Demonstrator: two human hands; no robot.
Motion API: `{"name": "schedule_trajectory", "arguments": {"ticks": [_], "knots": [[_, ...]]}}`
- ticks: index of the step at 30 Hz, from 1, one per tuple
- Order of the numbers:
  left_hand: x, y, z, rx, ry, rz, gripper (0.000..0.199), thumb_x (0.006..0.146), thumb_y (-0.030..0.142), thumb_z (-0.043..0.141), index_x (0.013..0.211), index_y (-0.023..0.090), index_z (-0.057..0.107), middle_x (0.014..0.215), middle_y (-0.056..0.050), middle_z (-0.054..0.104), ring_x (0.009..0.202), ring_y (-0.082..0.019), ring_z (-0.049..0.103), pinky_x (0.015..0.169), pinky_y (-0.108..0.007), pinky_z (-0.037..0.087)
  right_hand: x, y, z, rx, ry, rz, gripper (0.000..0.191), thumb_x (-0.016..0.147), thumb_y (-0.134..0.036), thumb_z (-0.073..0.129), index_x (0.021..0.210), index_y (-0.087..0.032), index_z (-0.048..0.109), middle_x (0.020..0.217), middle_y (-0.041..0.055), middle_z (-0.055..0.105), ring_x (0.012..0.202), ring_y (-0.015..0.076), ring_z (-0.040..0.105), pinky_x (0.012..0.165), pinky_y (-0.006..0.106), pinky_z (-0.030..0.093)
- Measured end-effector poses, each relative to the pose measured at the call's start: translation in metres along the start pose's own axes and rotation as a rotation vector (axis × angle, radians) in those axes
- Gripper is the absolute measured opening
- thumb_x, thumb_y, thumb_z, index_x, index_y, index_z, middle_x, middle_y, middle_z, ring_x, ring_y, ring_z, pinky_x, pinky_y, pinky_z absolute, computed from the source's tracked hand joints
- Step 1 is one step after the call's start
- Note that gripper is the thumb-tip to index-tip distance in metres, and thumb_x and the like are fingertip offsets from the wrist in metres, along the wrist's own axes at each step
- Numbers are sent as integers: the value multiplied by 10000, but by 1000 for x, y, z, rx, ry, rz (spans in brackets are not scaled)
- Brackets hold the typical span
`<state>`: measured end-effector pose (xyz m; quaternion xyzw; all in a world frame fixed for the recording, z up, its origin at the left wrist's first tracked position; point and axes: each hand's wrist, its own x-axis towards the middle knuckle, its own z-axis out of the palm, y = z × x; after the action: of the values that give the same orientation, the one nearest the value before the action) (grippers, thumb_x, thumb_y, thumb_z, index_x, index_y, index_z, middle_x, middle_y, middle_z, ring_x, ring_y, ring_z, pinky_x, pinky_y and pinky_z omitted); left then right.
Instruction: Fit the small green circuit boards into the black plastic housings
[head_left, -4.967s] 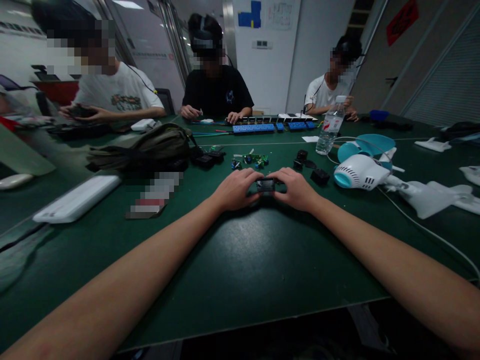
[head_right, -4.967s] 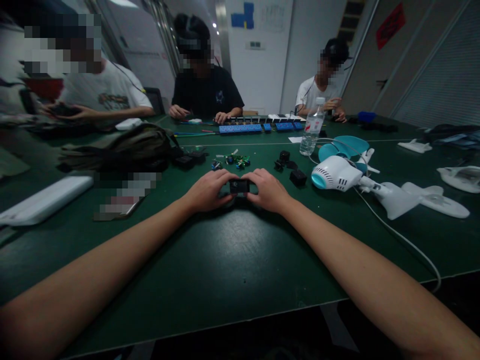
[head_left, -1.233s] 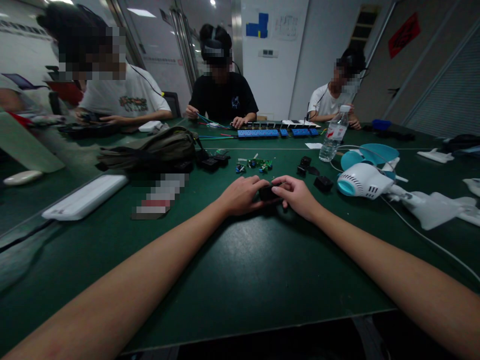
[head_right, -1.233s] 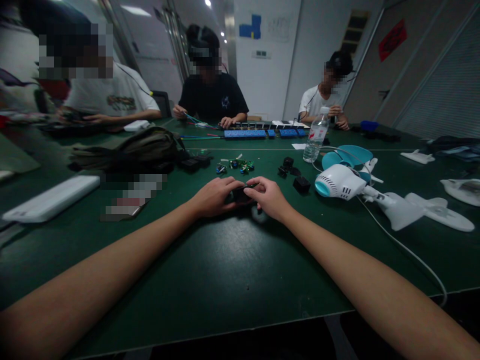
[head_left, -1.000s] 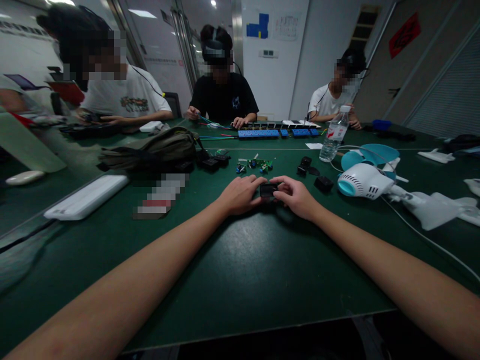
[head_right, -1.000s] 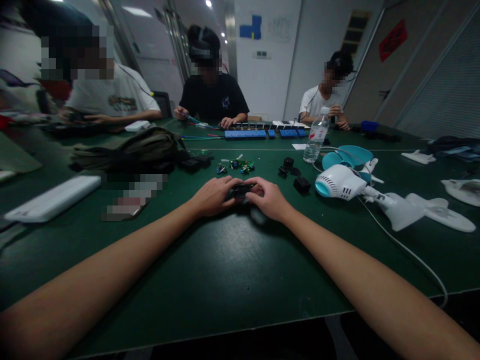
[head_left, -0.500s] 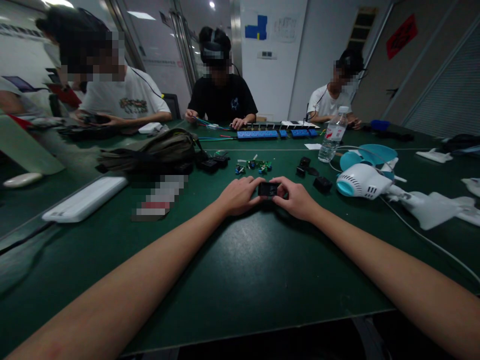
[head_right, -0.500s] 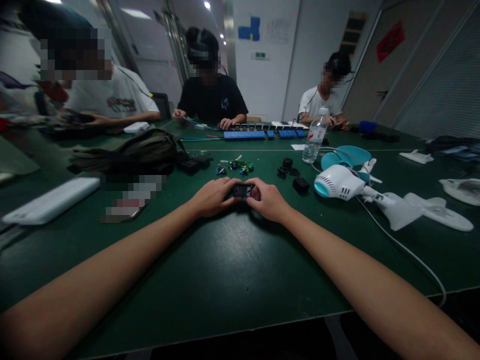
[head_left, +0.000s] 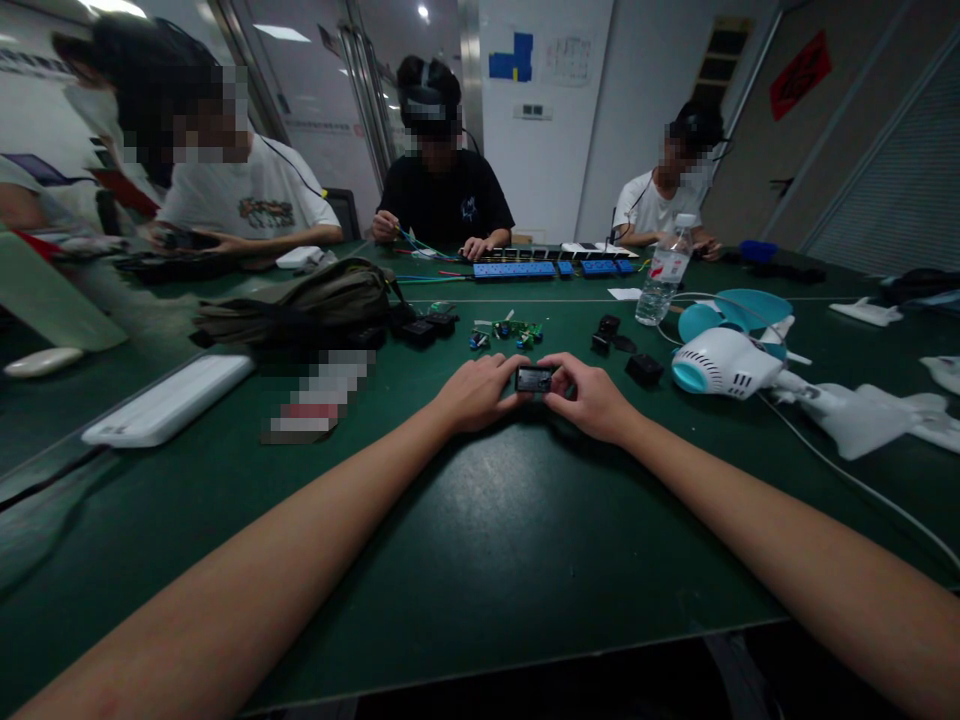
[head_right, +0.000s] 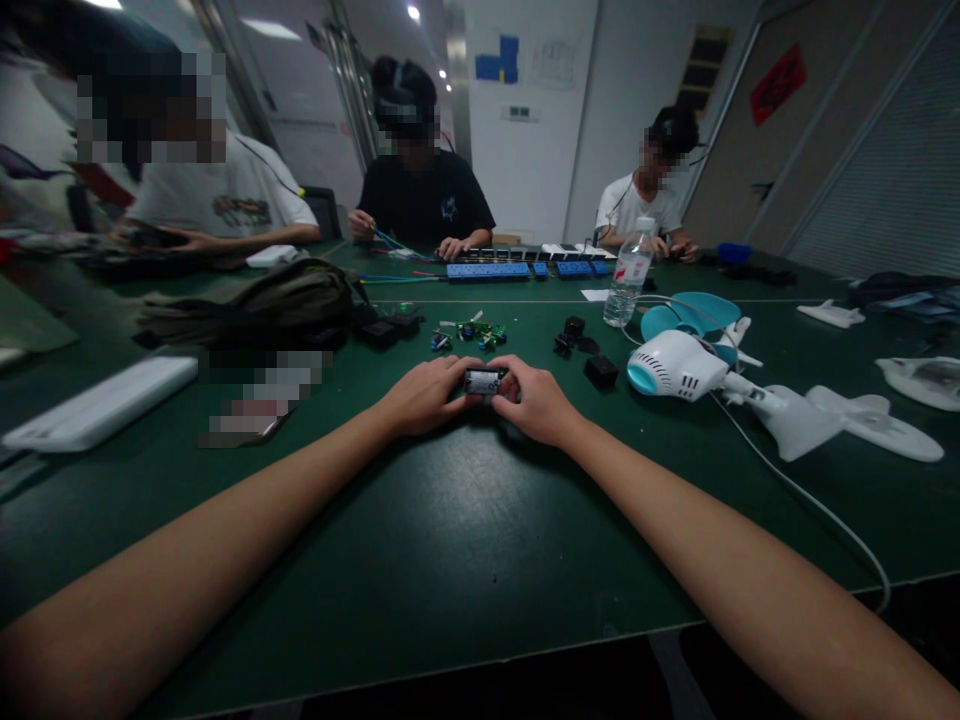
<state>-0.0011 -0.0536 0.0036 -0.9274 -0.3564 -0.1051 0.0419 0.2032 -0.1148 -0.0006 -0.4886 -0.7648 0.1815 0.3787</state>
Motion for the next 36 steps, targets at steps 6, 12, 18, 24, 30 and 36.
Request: {"name": "schedule_trajectory", "arguments": {"ticks": [6,12,18,24,30,36], "knots": [[0,1,0,8,3,0,460,959,470,479,1346,223,465,1115,-100,645,1005,-274,629,832,-366,474,0,0,0,-12,4,-3,389,777,-176,634,1162,-188,581,748,-39,604,620,115,544,647,248,424],[0,1,-1,-3,-4,-1,457,964,472,467,1348,223,461,1114,-101,644,1017,-276,628,842,-371,476,0,1,0,-17,-4,-4,399,775,-172,635,1169,-193,577,765,-38,592,639,119,549,661,253,426],[0,1,-1,-9,-3,2,463,965,481,468,1348,222,455,1116,-101,641,1019,-276,626,849,-374,475,0,1,1,-18,-3,-1,395,773,-170,632,1163,-194,577,764,-39,586,645,120,549,669,254,429],[0,1,-1,-3,-10,5,458,973,488,446,1342,218,456,1119,-107,635,1015,-281,624,843,-382,475,1,1,0,-38,8,11,393,769,-164,626,1158,-192,579,764,-35,586,655,126,554,671,257,432],[0,1,0,-5,4,7,448,978,501,435,1326,219,462,1096,-101,636,985,-268,628,831,-373,474,2,4,0,-46,11,22,406,744,-120,603,1142,-200,585,772,-33,592,669,129,568,681,258,441],[0,1,0,6,-12,0,436,972,480,464,1320,216,468,1139,-106,629,1025,-275,622,846,-373,473,1,2,-1,-50,24,7,398,730,-99,598,1121,-177,606,763,-29,593,660,126,565,686,258,440]]}}
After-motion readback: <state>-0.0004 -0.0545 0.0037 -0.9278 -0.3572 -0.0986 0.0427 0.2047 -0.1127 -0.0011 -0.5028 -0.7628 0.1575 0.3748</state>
